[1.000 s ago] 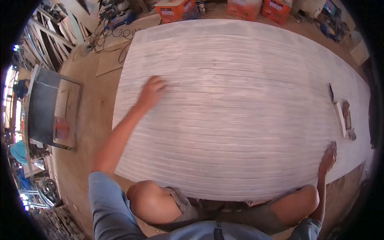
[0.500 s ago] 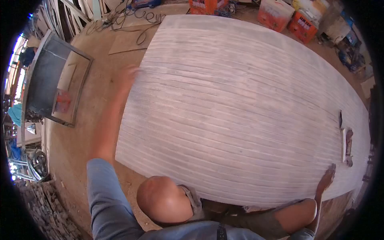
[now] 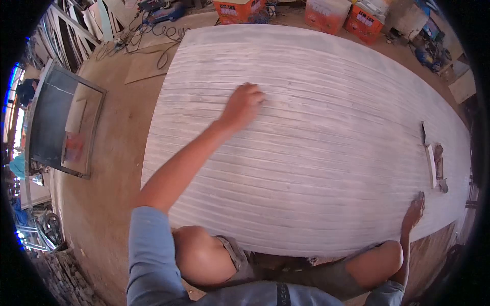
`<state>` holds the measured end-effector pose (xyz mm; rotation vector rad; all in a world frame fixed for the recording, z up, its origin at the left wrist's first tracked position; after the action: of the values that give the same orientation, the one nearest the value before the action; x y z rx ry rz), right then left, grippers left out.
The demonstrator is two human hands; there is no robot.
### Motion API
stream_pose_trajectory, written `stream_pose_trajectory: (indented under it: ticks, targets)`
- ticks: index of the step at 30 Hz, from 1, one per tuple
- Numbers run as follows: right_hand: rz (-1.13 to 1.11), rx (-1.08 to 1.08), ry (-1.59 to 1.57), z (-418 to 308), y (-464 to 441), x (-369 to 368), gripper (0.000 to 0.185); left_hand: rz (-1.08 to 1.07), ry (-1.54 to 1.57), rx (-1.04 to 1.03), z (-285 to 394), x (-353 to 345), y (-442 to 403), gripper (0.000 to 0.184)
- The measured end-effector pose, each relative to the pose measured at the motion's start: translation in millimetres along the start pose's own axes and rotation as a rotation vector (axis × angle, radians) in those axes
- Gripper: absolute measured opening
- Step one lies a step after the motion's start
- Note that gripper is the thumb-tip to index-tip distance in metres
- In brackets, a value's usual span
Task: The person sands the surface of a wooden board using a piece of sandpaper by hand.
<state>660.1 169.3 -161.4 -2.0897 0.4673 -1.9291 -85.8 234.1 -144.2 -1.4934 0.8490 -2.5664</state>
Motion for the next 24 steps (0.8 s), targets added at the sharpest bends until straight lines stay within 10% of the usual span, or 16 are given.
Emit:
stream_pose_trajectory:
  ticks: [10,20,24]
  targets:
    - [-0.042,-0.070,0.057,-10.0,2.2,3.6,0.042,-0.140,-0.234,0.250,-67.7,97.8,49.9,0.016]
    - [-0.049,-0.108,0.075,-36.5,-3.2,21.2,0.042,-0.098,0.229,-0.123,188.8,-185.6,-150.2,0.013]
    - [-0.037,-0.114,0.066,-41.7,-3.3,25.0,0.042,-0.056,0.194,-0.120,213.4,-192.3,-162.2,0.013]
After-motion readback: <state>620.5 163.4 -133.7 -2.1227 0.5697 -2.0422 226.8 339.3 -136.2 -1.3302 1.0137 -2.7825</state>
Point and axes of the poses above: each hand's wrist, its own y-axis away from the middle knuckle, its own x-axis out of the back of the hand, z = x × y, the point moved 2 cm from there along -y, towards the middle knuckle, and after that the axes turned 1 degree about y, right-handed, at the moved point
